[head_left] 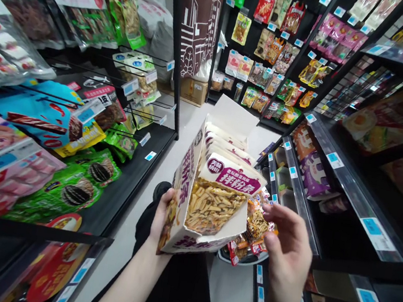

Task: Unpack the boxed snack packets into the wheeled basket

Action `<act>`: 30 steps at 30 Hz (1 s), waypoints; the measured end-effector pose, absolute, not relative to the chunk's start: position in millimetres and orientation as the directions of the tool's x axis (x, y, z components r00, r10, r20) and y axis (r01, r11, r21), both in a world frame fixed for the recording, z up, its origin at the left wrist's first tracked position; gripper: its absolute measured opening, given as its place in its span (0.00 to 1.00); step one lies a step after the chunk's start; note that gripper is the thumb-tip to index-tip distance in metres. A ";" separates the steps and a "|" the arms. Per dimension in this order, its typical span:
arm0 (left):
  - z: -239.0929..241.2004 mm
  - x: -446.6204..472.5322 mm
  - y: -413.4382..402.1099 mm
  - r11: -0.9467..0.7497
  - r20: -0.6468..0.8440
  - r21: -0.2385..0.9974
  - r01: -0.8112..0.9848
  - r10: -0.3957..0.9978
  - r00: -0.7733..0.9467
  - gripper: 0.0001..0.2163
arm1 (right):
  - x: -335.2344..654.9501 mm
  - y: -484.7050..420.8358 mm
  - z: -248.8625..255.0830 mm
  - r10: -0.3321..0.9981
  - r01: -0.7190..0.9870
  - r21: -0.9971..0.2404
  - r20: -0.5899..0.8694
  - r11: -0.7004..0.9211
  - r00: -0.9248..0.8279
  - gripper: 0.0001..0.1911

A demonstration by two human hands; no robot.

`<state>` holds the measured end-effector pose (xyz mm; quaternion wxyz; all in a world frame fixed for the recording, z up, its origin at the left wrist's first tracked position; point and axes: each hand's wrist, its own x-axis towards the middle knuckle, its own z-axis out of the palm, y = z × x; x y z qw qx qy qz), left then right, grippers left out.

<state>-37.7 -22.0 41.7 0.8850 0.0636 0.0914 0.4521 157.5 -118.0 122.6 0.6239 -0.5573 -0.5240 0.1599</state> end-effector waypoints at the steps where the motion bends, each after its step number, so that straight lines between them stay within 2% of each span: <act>1: 44.1 -37.9 -22.2 0.599 -0.006 0.179 -0.780 0.794 0.608 0.20 | 148.2 -118.2 133.9 0.810 0.425 -0.858 0.456 0.290 0.368 0.19; 4: 51.4 -37.6 -22.5 0.641 0.327 0.126 -0.757 0.694 0.641 0.20 | 136.6 -112.8 146.1 0.845 0.541 -0.814 0.430 0.211 0.318 0.22; 6: 53.0 -37.1 -23.0 0.651 0.406 0.107 -0.752 0.661 0.631 0.20 | 134.1 -110.6 143.0 0.833 0.568 -0.795 0.452 0.214 0.319 0.19; 10: 44.5 -36.9 -24.6 0.668 0.343 0.112 -0.736 0.669 0.659 0.19 | 121.5 -115.7 132.4 0.801 0.548 -0.779 0.520 0.304 0.296 0.06; 14: 37.3 -37.8 -26.5 0.661 0.167 0.114 -0.741 0.723 0.671 0.21 | 109.6 -119.6 134.0 0.722 0.495 -0.758 0.613 0.424 0.321 0.04; 16: 40.0 -37.8 -27.4 0.651 0.063 0.117 -0.750 0.749 0.660 0.22 | 114.2 -118.7 141.2 0.624 0.301 -0.765 0.641 0.569 0.448 0.03; 18: 46.1 -37.1 -27.9 0.643 0.028 0.125 -0.755 0.759 0.651 0.23 | 129.8 -116.8 147.9 0.608 -0.058 -0.719 0.539 0.692 0.583 0.03; 19: 49.9 -36.5 -28.0 0.642 0.047 0.128 -0.756 0.757 0.652 0.23 | 141.7 -115.9 148.8 0.665 -0.283 -0.651 0.466 0.704 0.584 0.03; 21: 57.6 -35.1 -27.8 0.641 0.136 0.130 -0.757 0.744 0.654 0.24 | 171.0 -114.7 141.6 0.807 -0.671 -0.452 0.385 0.588 0.448 0.07; 22: 61.3 -34.4 -27.6 0.640 0.182 0.131 -0.757 0.735 0.653 0.25 | 186.8 -114.9 132.8 0.843 -0.777 -0.372 0.399 0.508 0.361 0.10; 23: 64.8 -33.9 -27.4 0.642 0.216 0.132 -0.755 0.725 0.654 0.25 | 202.2 -115.7 120.8 0.856 -0.810 -0.354 0.410 0.468 0.315 0.13; 24: 67.9 -33.5 -27.2 0.645 0.234 0.134 -0.753 0.717 0.656 0.25 | 216.3 -117.3 106.0 0.854 -0.753 -0.435 0.404 0.493 0.326 0.14; 25: 70.7 -33.3 -27.1 0.647 0.243 0.137 -0.750 0.712 0.659 0.25 | 228.7 -119.5 89.3 0.849 -0.589 -0.612 0.382 0.528 0.365 0.15; 26: 72.8 -33.3 -26.9 0.649 0.245 0.140 -0.748 0.709 0.661 0.25 | 238.7 -122.2 71.7 0.827 -0.302 -0.806 0.361 0.510 0.432 0.17; 27: 74.4 -33.3 -26.8 0.649 0.241 0.141 -0.748 0.710 0.662 0.25 | 246.4 -125.0 53.9 0.791 0.028 -0.916 0.361 0.400 0.494 0.19; 28: 75.2 -33.5 -26.7 0.645 0.233 0.140 -0.751 0.716 0.658 0.24 | 251.6 -127.6 36.6 0.751 0.291 -0.924 0.372 0.246 0.545 0.21; 29: 75.4 -33.7 -26.7 0.638 0.217 0.137 -0.758 0.727 0.652 0.23 | 254.5 -129.6 20.1 0.726 0.477 -0.875 0.381 0.083 0.573 0.22; 30: 75.1 -34.0 -26.8 0.628 0.192 0.135 -0.767 0.743 0.642 0.21 | 255.2 -130.7 4.7 0.722 0.591 -0.805 0.381 -0.047 0.577 0.22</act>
